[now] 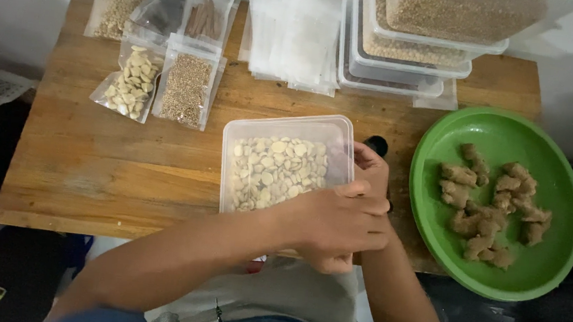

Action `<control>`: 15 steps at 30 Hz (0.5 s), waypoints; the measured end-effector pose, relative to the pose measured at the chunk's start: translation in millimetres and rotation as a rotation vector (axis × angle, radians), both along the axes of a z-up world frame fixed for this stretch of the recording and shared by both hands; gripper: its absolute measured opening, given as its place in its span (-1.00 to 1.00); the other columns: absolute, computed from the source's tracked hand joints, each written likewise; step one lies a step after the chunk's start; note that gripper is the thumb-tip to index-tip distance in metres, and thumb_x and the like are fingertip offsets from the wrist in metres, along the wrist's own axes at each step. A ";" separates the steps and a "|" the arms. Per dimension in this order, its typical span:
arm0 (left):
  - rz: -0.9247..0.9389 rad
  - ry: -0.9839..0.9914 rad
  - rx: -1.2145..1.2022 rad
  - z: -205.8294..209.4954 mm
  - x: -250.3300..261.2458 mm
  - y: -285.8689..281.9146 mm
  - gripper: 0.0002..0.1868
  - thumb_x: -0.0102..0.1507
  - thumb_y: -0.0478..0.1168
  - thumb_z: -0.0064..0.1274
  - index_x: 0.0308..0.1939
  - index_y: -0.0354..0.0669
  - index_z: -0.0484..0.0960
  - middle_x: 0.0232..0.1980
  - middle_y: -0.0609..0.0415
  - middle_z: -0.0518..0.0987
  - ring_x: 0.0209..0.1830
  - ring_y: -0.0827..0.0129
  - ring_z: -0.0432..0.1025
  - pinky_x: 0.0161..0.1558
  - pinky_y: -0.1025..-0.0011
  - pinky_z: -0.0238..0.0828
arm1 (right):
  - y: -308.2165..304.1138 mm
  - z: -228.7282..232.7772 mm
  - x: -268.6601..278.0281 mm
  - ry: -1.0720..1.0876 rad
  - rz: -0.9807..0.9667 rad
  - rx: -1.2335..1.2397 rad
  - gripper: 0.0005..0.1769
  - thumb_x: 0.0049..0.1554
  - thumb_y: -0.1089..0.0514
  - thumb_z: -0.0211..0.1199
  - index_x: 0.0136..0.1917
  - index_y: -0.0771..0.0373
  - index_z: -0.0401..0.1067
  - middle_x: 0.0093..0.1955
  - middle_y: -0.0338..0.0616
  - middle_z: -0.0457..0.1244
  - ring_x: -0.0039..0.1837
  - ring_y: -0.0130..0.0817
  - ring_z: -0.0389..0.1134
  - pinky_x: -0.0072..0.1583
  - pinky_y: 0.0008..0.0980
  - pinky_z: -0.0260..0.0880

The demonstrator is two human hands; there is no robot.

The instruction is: The person scoops sliced pieces of food from a plastic container into a small plastic bag using a measuring spoon and seals the bag.

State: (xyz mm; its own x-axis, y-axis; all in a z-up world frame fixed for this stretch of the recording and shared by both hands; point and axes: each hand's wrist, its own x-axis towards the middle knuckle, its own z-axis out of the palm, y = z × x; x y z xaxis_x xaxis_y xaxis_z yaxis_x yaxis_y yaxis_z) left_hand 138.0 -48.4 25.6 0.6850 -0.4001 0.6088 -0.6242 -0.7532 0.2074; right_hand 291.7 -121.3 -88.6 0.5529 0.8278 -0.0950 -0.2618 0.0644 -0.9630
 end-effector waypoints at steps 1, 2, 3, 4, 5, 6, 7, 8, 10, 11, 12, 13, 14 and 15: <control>-0.003 0.001 0.001 -4.2 0.4 -3.7 -0.78 0.27 -0.13 -0.21 -0.34 -0.18 0.45 -0.29 0.12 0.33 -0.28 0.45 0.15 0.04 0.28 0.00 | 0.3 8.9 -5.5 0.001 -0.003 0.001 -0.58 0.04 0.29 0.46 0.18 0.38 0.53 -0.09 0.07 0.40 -0.07 -0.21 0.48 -0.11 -0.27 0.50; 0.070 -0.013 0.094 -8.4 1.2 -7.6 -0.77 0.18 -0.07 -0.19 -0.42 -0.08 0.48 -0.40 0.14 0.34 -0.33 0.36 0.13 0.02 0.23 0.00 | 0.5 18.1 -10.4 -0.037 -0.018 -0.027 -0.62 0.05 0.28 0.44 0.15 0.36 0.53 -0.10 0.01 0.39 -0.07 -0.27 0.46 -0.09 -0.32 0.50; 0.144 -0.026 0.186 -12.6 1.7 -11.3 -0.77 0.09 -0.01 -0.16 -0.51 0.01 0.52 -0.51 0.15 0.36 -0.37 0.26 0.12 0.01 0.17 -0.01 | 0.8 27.3 -15.6 -0.075 -0.032 -0.056 -0.66 0.07 0.27 0.42 0.13 0.34 0.53 -0.11 -0.06 0.38 -0.08 -0.32 0.45 -0.06 -0.37 0.49; 0.145 -0.028 0.187 3.0 -6.0 -9.3 -0.77 0.09 -0.01 -0.16 -0.51 0.01 0.52 -0.51 0.15 0.36 -0.37 0.26 0.12 0.01 0.17 -0.01 | 4.9 40.8 -21.9 -0.077 -0.031 -0.055 -0.66 0.07 0.27 0.42 0.13 0.34 0.53 -0.11 -0.06 0.38 -0.08 -0.32 0.45 -0.06 -0.37 0.49; 0.166 -0.085 0.180 18.4 -13.8 -7.1 -0.78 0.10 -0.03 -0.11 -0.46 -0.03 0.53 -0.38 0.15 0.40 -0.26 0.25 0.22 0.03 0.24 0.08 | 9.1 54.1 -28.4 -0.191 -0.076 -0.222 -0.74 0.05 0.26 0.35 0.06 0.25 0.53 -0.11 -0.14 0.40 -0.09 -0.34 0.44 -0.07 -0.36 0.46; 0.187 -0.140 0.169 33.8 -22.0 -5.9 -0.79 0.11 -0.05 -0.07 -0.41 -0.08 0.55 -0.25 0.14 0.44 -0.15 0.24 0.33 0.05 0.30 0.17 | 11.9 67.4 -35.4 -0.302 -0.119 -0.395 -0.79 0.04 0.25 0.27 -0.01 0.16 0.54 -0.11 -0.22 0.41 -0.10 -0.36 0.42 -0.09 -0.35 0.43; 0.188 -0.140 0.165 44.3 -33.1 0.3 -0.79 0.11 -0.05 -0.07 -0.41 -0.08 0.55 -0.25 0.14 0.44 -0.15 0.24 0.33 0.05 0.30 0.17 | 11.5 66.3 -37.5 -0.302 -0.118 -0.399 -0.79 0.04 0.25 0.27 -0.01 0.16 0.54 -0.11 -0.22 0.41 -0.10 -0.36 0.42 -0.09 -0.35 0.43; 0.237 -0.168 0.130 53.9 -44.5 5.8 -0.80 0.23 -0.09 -0.14 -0.37 -0.08 0.51 -0.26 0.10 0.43 -0.18 0.26 0.33 -0.05 0.33 0.16 | 10.2 64.7 -39.9 -0.268 -0.087 -0.312 -0.81 0.11 0.18 0.26 0.03 0.18 0.49 -0.04 -0.23 0.39 -0.02 -0.41 0.39 0.02 -0.40 0.41; 0.285 -0.198 0.093 71.6 -72.8 16.3 -0.78 0.35 -0.13 -0.20 -0.33 -0.08 0.47 -0.28 0.07 0.42 -0.21 0.28 0.34 -0.14 0.37 0.16 | 5.6 59.1 -40.0 -0.236 -0.057 -0.227 -0.80 0.19 0.11 0.25 0.07 0.20 0.44 0.02 -0.23 0.37 0.05 -0.46 0.36 0.13 -0.44 0.39; 0.357 -0.262 0.109 80.0 -89.7 21.6 -0.80 0.36 -0.20 -0.15 -0.36 -0.03 0.49 -0.28 0.13 0.47 -0.30 0.35 0.32 -0.20 0.44 0.21 | 2.7 55.5 -37.8 -0.356 0.020 -0.322 -0.61 0.16 -0.06 0.21 0.16 0.18 0.40 0.10 -0.20 0.37 0.10 -0.38 0.40 0.12 -0.34 0.41; 0.436 -0.332 0.129 88.2 -106.3 27.7 -0.77 0.37 -0.27 -0.09 -0.39 0.02 0.52 -0.29 0.19 0.51 -0.38 0.43 0.29 -0.27 0.50 0.26 | 2.7 52.3 -33.9 -0.481 0.103 -0.411 -0.42 0.14 -0.24 0.16 0.25 0.17 0.37 0.18 -0.16 0.37 0.14 -0.31 0.43 0.11 -0.25 0.43; 0.442 -0.338 0.132 49.8 -147.9 45.4 -0.77 0.37 -0.27 -0.09 -0.39 0.02 0.52 -0.29 0.19 0.51 -0.38 0.43 0.29 -0.27 0.50 0.26 | 1.5 85.3 -44.2 -0.488 0.107 -0.407 -0.42 0.14 -0.24 0.16 0.25 0.17 0.37 0.18 -0.16 0.37 0.14 -0.31 0.43 0.11 -0.25 0.43; 0.481 -0.283 0.162 11.1 -189.6 50.9 -0.89 0.36 -0.15 0.07 -0.11 -0.04 0.49 -0.02 0.03 0.48 -0.08 0.12 0.32 -0.01 0.21 0.37 | -0.3 117.2 -56.6 -0.479 0.240 -0.687 -0.31 0.10 -0.32 0.06 0.39 0.02 0.30 0.33 -0.22 0.32 0.29 -0.28 0.38 0.21 -0.15 0.39; 0.515 -0.225 0.189 -25.3 -230.9 44.9 -0.58 0.36 -0.03 0.22 0.17 -0.11 0.47 0.25 -0.13 0.46 0.23 -0.19 0.37 0.25 -0.09 0.49 | -2.2 148.6 -69.0 -0.464 0.376 -0.966 -0.17 0.06 -0.41 -0.03 0.53 -0.12 0.23 0.49 -0.29 0.27 0.44 -0.24 0.33 0.32 -0.06 0.35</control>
State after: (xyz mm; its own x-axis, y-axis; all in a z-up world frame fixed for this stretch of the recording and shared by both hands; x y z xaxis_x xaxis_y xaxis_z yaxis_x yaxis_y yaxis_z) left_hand -92.8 -3.6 0.3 0.6818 -0.1661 0.7125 -0.1819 -0.9818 -0.0548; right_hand 222.7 -123.5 60.0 0.4332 0.6400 -0.6346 0.2869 -0.7654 -0.5761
